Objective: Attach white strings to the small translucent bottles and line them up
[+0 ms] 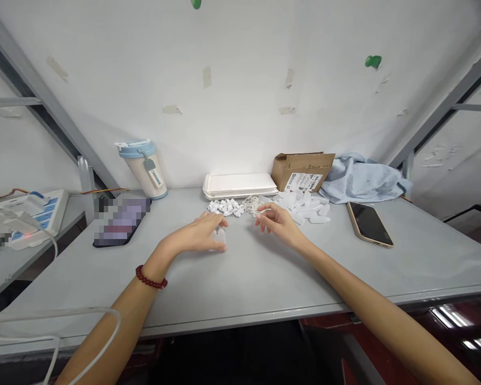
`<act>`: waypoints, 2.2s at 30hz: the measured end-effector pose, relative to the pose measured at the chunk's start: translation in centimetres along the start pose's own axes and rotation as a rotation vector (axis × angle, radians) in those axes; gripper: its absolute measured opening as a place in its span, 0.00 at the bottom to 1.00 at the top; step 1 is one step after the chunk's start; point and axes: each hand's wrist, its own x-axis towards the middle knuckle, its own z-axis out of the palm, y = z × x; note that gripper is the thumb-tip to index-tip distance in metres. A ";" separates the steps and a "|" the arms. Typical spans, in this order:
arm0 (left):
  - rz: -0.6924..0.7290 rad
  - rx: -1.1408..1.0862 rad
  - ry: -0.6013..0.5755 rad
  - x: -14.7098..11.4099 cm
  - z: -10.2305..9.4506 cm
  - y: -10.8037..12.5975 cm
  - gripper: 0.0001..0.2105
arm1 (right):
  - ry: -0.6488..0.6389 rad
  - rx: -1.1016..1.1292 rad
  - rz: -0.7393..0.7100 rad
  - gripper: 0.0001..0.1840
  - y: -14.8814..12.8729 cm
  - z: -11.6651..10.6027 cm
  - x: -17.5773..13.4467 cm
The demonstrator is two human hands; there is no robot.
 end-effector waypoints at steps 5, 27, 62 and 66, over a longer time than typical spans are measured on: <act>0.065 -0.047 0.193 1.1 0.8 -0.2 0.15 | 0.058 -0.026 -0.024 0.12 0.2 -0.7 0.4; 0.206 0.434 0.314 9.7 3.4 5.1 0.10 | 0.286 -0.822 -0.119 0.09 2.3 -5.5 2.2; -0.037 -0.325 0.692 3.5 2.3 -0.7 0.10 | 0.181 -1.322 0.048 0.14 3.3 -3.7 2.4; -0.075 -0.430 0.703 3.5 2.5 -0.3 0.11 | 0.238 -1.235 0.047 0.15 3.3 -4.0 2.3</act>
